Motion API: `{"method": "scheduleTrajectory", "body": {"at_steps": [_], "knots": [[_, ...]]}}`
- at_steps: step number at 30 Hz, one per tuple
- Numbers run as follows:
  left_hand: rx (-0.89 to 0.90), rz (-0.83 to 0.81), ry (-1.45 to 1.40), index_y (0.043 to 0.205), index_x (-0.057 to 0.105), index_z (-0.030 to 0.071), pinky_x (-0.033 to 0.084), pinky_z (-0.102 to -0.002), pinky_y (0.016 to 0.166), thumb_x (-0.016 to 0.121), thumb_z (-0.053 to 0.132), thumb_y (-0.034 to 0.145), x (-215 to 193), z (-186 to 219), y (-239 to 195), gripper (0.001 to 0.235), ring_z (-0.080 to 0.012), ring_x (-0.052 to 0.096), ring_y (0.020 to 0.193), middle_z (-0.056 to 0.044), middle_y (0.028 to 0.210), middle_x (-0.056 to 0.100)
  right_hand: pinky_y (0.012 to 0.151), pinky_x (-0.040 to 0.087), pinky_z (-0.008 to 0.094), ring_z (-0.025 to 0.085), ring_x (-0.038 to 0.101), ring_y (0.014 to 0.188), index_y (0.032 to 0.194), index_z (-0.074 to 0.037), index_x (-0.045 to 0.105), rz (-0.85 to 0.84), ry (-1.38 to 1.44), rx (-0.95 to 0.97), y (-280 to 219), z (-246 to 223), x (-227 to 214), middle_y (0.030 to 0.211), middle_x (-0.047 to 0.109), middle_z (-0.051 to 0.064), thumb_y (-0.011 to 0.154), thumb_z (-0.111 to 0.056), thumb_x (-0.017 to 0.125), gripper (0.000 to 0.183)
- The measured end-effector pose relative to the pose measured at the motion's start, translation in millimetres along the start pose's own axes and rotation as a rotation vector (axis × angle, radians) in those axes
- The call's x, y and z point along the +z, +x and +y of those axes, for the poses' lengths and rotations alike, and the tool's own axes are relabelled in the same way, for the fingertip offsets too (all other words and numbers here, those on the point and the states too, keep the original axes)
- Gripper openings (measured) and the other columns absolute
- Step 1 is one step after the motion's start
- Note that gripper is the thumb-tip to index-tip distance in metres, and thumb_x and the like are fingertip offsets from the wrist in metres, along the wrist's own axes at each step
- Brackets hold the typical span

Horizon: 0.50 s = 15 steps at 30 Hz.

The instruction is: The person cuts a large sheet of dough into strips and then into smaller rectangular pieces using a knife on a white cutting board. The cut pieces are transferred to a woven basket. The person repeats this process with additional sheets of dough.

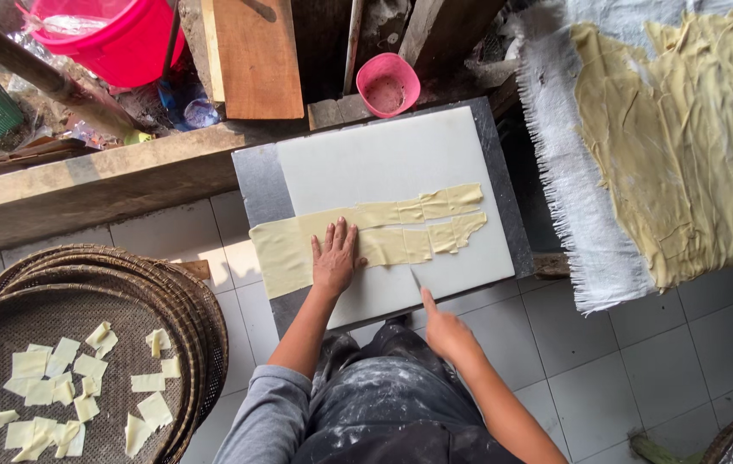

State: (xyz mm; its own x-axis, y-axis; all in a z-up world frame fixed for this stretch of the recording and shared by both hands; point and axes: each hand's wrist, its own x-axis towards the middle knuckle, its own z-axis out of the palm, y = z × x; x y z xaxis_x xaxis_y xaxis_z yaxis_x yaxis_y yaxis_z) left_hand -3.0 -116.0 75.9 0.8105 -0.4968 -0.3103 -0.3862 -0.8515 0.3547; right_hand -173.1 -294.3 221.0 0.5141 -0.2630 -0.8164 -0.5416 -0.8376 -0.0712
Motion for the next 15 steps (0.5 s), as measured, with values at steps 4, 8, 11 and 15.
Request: {"method": "scheduleTrajectory", "body": {"at_steps": [4,8,11,15], "knots": [[0.032,0.082,-0.014,0.162,0.022,0.023,0.007,-0.061,0.124,0.057,0.056,0.096,6,-14,-19,0.082,-0.0301,0.013,0.157,-0.009,0.171,0.012,0.104,0.048,0.055,0.047,0.064,0.115,0.164,-0.027,0.012,-0.002,0.028,-0.016,-15,1,-1,0.122,0.066,0.031,0.094,-0.009,0.04,0.078],[0.002,0.085,-0.031,0.161,0.024,0.023,0.007,-0.06,0.123,0.06,0.053,0.093,-2,-31,-25,0.082,-0.0309,0.014,0.156,-0.009,0.171,0.013,0.103,0.047,0.055,0.048,0.062,0.117,0.165,-0.025,0.012,0.118,0.062,-0.084,40,-73,-47,0.124,0.064,0.031,0.094,-0.008,0.039,0.078],[-0.007,0.064,-0.01,0.161,0.025,0.024,0.007,-0.061,0.123,0.061,0.052,0.093,-5,-34,-30,0.082,-0.0307,0.015,0.157,-0.009,0.17,0.014,0.099,0.051,0.055,0.047,0.063,0.116,0.164,-0.024,0.011,0.185,0.102,-0.048,81,-124,-68,0.124,0.064,0.03,0.094,-0.007,0.04,0.077],[0.005,0.074,-0.026,0.161,0.025,0.024,0.007,-0.062,0.123,0.061,0.052,0.094,-7,-40,-39,0.082,-0.0304,0.016,0.156,-0.008,0.17,0.015,0.096,0.051,0.055,0.05,0.067,0.105,0.165,-0.016,0.006,0.205,0.079,-0.095,53,-106,-15,0.112,0.068,0.034,0.091,-0.006,0.044,0.083]]}}
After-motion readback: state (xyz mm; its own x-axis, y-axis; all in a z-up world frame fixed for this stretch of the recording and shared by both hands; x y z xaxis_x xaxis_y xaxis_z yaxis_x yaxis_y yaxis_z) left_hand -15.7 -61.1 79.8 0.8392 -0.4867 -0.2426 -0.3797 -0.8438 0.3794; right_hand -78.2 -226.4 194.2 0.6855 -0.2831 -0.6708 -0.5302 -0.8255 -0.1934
